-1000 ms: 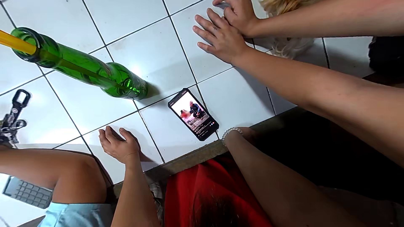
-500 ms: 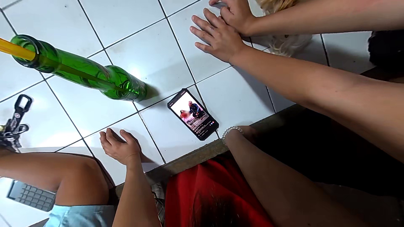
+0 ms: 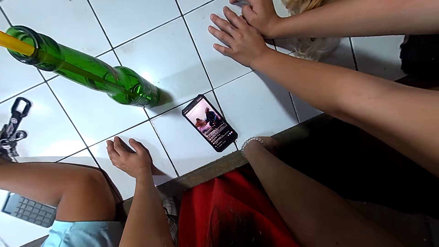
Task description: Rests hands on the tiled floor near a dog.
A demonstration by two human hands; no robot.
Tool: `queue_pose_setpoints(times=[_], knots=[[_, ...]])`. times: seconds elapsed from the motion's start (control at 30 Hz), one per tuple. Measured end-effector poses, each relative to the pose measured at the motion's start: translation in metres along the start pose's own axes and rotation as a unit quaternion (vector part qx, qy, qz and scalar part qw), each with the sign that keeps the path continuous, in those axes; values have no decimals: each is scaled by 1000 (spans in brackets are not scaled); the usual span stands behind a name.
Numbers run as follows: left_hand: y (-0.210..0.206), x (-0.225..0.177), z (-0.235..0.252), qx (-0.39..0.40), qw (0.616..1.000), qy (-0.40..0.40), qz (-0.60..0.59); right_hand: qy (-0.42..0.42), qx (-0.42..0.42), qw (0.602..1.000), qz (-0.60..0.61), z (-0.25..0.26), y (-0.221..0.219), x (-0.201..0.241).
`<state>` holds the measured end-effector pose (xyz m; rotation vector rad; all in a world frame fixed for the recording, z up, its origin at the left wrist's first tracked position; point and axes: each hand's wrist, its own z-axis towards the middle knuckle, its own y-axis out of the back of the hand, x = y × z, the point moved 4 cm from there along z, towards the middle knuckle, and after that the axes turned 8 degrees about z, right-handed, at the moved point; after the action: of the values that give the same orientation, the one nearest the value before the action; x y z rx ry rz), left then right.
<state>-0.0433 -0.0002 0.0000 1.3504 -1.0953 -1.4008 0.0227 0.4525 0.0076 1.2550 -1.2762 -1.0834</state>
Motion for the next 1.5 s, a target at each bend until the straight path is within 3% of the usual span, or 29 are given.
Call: queue_pose_setpoints(times=[0.7, 0.83, 1.5], knots=[[-1, 1, 1, 0, 1000, 1, 1, 1, 5, 1000, -18, 0, 0, 0], [0, 0, 1, 7, 1000, 3, -9, -13, -1, 999, 34, 0, 1, 0], [-1, 0, 0, 5, 1000, 7, 3, -30, -6, 998, 58, -1, 1, 0]])
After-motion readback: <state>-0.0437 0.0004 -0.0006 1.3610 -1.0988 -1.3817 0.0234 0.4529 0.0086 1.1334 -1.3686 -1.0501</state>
